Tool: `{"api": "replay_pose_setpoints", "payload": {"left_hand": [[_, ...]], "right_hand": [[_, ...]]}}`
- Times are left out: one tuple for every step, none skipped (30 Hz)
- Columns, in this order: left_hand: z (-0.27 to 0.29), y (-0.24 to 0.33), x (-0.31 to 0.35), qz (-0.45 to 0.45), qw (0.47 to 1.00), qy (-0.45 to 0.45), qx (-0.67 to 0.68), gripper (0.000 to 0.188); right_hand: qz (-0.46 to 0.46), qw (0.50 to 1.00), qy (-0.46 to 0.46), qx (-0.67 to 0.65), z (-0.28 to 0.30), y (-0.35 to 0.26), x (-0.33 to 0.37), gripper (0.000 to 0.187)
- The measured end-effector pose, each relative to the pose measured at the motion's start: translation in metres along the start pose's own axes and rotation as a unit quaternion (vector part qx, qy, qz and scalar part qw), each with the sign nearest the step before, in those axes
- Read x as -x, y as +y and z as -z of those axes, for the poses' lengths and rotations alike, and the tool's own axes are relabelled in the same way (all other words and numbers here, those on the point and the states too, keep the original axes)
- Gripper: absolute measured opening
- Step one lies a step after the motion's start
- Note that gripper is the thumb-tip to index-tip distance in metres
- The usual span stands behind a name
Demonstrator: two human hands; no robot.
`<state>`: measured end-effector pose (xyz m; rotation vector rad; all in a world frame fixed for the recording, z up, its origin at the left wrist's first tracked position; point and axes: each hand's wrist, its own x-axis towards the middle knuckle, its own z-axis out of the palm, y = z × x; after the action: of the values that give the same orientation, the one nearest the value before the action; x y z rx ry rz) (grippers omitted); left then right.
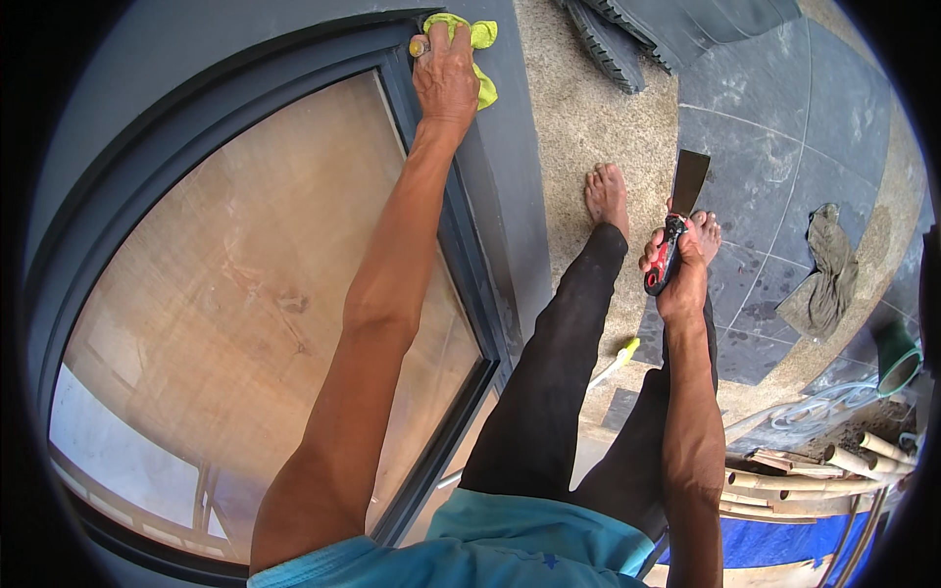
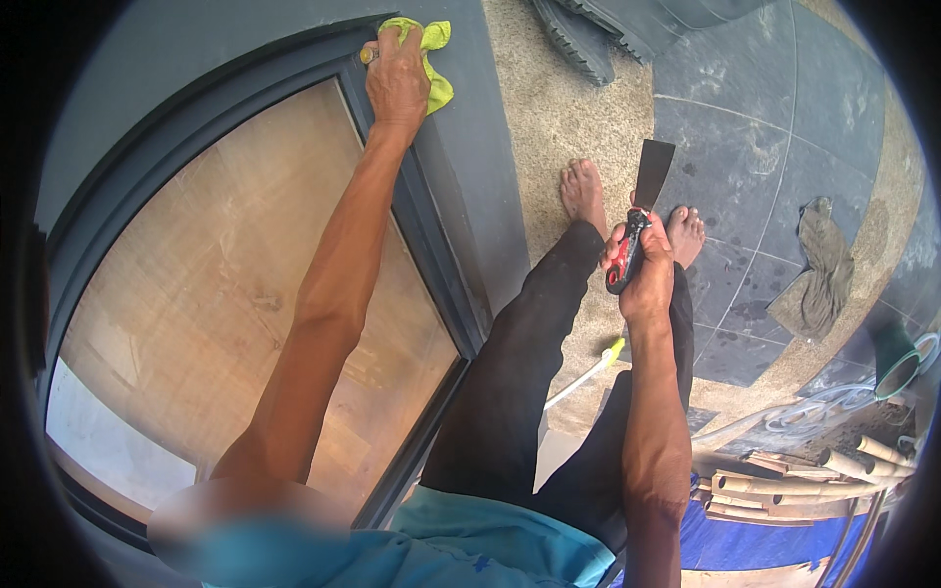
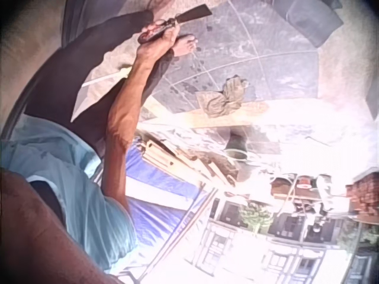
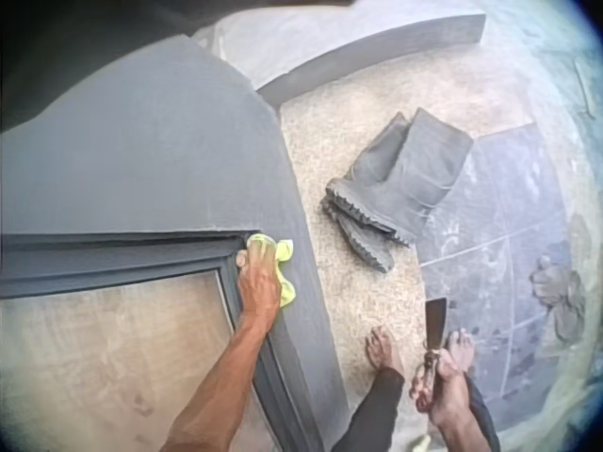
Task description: The person cleans a door frame using a yellow cloth and a scraper. They wipe the frame and scrape along the edges to remove residue, alternating between wiping and scraping motions.
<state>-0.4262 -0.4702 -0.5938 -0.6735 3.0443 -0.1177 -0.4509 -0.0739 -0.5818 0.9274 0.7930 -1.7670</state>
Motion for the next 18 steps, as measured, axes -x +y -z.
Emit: {"api": "replay_pose_setpoints", "payload": {"left_hand": [[0.002,-0.002,0.003,-0.052,0.998,-0.020,-0.035,0.029],[0.006,-0.001,0.008,-0.103,0.991,-0.042,-0.068,0.029],[0.011,0.001,0.013,-0.171,0.979,-0.076,-0.075,0.032],[0.015,0.005,0.021,-0.201,0.967,-0.114,-0.109,0.025],[0.020,0.006,0.028,-0.229,0.950,-0.151,-0.147,0.019],[0.024,0.011,0.037,-0.257,0.930,-0.188,-0.181,0.013],[0.029,0.017,0.049,-0.268,0.922,-0.221,-0.171,0.015],[0.035,0.024,0.059,-0.281,0.912,-0.250,-0.161,0.018],[0.039,0.029,0.069,-0.295,0.901,-0.277,-0.153,0.021],[0.038,0.035,0.083,-0.312,0.887,-0.300,-0.160,0.018],[0.038,0.039,0.099,-0.328,0.871,-0.325,-0.167,0.015],[0.038,0.044,0.104,-0.343,0.855,-0.348,-0.173,0.012],[0.034,0.041,0.099,-0.332,0.866,-0.335,-0.164,0.011],[0.031,0.037,0.088,-0.322,0.877,-0.323,-0.153,0.011],[0.028,0.033,0.078,-0.310,0.887,-0.313,-0.140,0.011],[0.028,0.030,0.059,-0.301,0.894,-0.290,-0.162,0.008],[0.028,0.026,0.032,-0.291,0.900,-0.267,-0.184,0.008],[0.024,0.019,0.007,-0.264,0.910,-0.259,-0.186,0.008]], "right_hand": [[0.002,1.000,0.001,0.000,-0.001,0.000,-0.001,0.027],[0.003,1.000,0.004,0.001,0.001,0.001,-0.002,0.027],[0.004,1.000,0.007,0.002,0.002,0.002,-0.002,0.027],[0.007,1.000,0.002,0.001,0.003,0.002,-0.001,0.027],[0.008,1.000,-0.006,0.000,0.002,0.003,-0.001,0.027],[0.009,1.000,-0.011,-0.001,0.003,0.003,0.000,0.027],[0.008,1.000,-0.006,0.000,0.005,0.003,0.002,0.027],[0.010,1.000,-0.003,0.000,0.006,0.003,0.003,0.027],[0.014,1.000,0.000,-0.003,0.006,0.003,0.002,0.027],[0.018,1.000,0.001,-0.003,0.007,0.003,0.001,0.027],[0.018,1.000,0.003,-0.003,0.007,0.002,0.001,0.027],[0.020,1.000,0.005,-0.001,0.008,0.000,0.000,0.027],[0.023,1.000,-0.001,-0.012,0.009,-0.001,-0.001,0.026],[0.025,0.999,-0.006,-0.022,0.008,-0.003,-0.001,0.026],[0.024,0.999,-0.009,-0.031,0.009,-0.004,0.001,0.025],[0.024,0.999,-0.011,-0.036,0.010,-0.004,0.003,0.025],[0.025,0.999,-0.014,-0.040,0.009,-0.005,0.002,0.025],[0.024,0.999,-0.017,-0.043,0.008,-0.006,0.002,0.025]]}}
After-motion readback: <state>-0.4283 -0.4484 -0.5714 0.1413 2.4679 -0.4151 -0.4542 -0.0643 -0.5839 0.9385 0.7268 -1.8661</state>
